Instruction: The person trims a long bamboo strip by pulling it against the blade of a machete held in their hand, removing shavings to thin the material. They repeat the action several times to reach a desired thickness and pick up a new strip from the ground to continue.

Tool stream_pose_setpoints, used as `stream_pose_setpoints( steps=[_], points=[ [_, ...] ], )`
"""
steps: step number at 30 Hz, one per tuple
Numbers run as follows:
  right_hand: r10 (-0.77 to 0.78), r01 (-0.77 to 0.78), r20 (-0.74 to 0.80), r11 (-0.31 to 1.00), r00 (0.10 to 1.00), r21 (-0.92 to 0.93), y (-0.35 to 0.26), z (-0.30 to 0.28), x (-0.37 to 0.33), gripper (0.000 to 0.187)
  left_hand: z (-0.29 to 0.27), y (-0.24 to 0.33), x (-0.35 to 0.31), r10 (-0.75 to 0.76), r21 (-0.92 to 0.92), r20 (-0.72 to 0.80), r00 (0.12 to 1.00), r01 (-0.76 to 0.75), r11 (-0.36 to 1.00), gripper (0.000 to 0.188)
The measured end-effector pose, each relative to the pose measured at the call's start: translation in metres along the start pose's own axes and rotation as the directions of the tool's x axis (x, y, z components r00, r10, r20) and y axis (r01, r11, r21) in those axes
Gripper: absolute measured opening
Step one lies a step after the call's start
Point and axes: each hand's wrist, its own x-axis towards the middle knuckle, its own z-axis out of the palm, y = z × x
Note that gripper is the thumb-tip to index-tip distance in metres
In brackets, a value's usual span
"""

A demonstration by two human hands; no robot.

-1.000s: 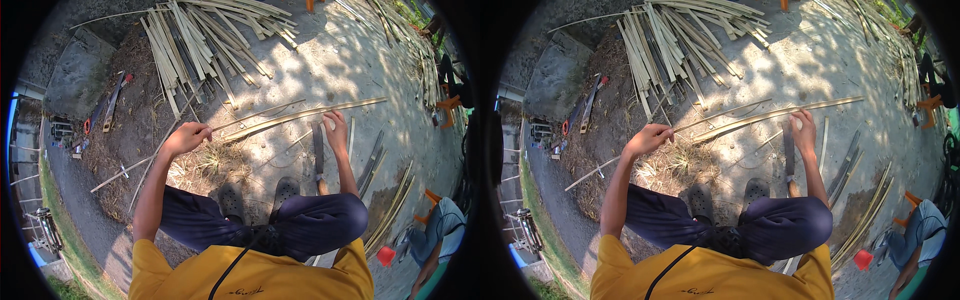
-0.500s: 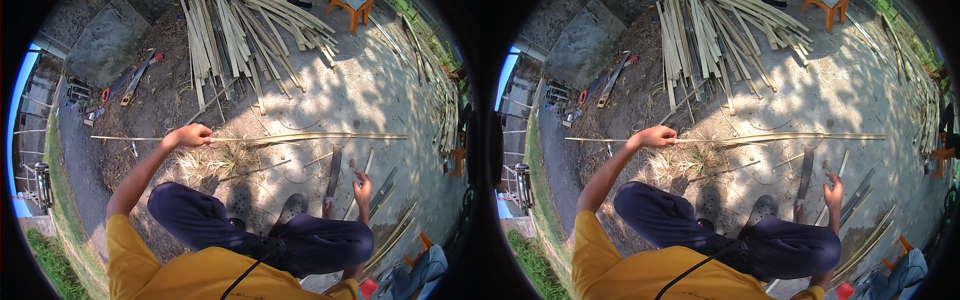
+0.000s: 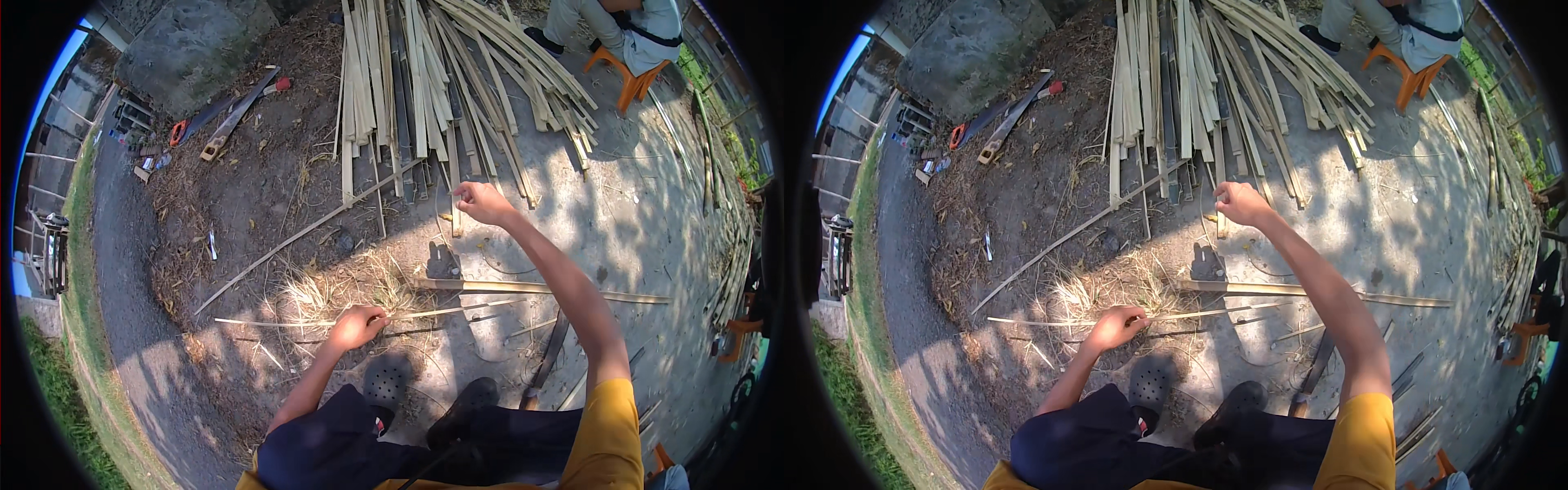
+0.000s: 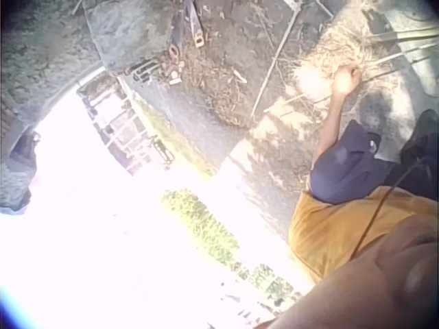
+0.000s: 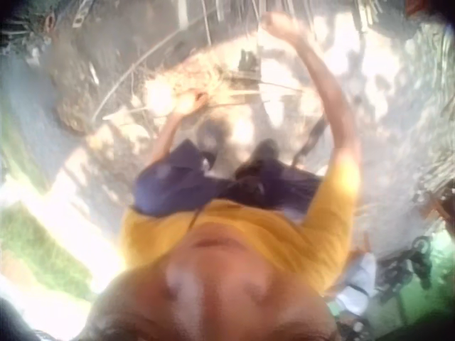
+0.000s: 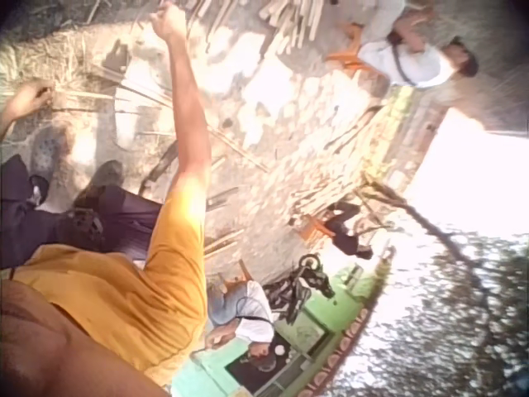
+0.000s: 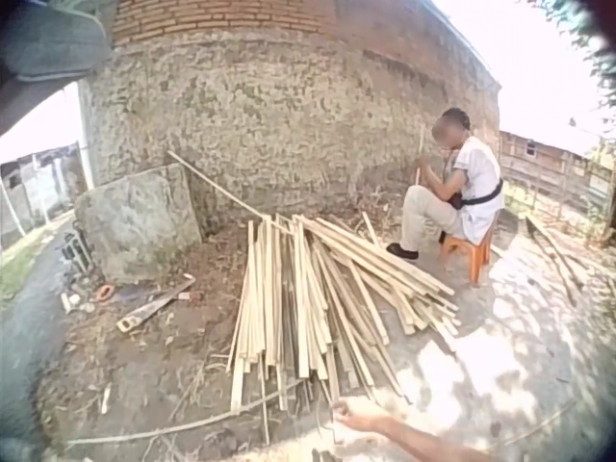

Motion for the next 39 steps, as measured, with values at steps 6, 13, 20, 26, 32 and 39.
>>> stream_pose_setpoints(
  steps=[6,13,20,26,32,39],
  points=[
    [0.362,-0.279,-0.348,0.923,0.865,0.266,-0.032,0.117,0.117,0.042,0.003,-0.001,-0.038,-0.085,-0.076,-0.074,0.994,0.079,0.994,0.022],
    [0.392,-0.332,-0.440,0.920,0.808,0.210,-0.031,0.154,0.140,0.044,-0.003,-0.008,-0.063,-0.162,-0.102,-0.127,0.979,0.149,0.984,0.023],
    [0.353,-0.261,-0.630,0.936,0.692,0.237,-0.029,0.144,0.133,0.039,0.003,-0.011,-0.050,-0.146,-0.157,-0.080,0.986,0.132,0.979,0.024],
    [0.380,-0.072,-0.624,0.885,0.683,0.460,-0.029,0.134,0.122,0.038,-0.003,-0.008,-0.051,-0.147,-0.138,-0.090,0.985,0.133,0.981,0.026],
    [0.302,0.071,-0.751,0.905,0.587,0.419,0.023,0.118,0.131,0.048,-0.007,0.009,-0.033,-0.164,-0.116,-0.071,0.984,0.155,0.981,0.027],
    [0.299,-0.065,0.026,0.120,0.954,0.991,-0.003,0.078,0.081,0.033,-0.014,0.004,-0.047,-0.182,-0.121,-0.099,0.978,0.170,0.978,0.025]
  ],
)
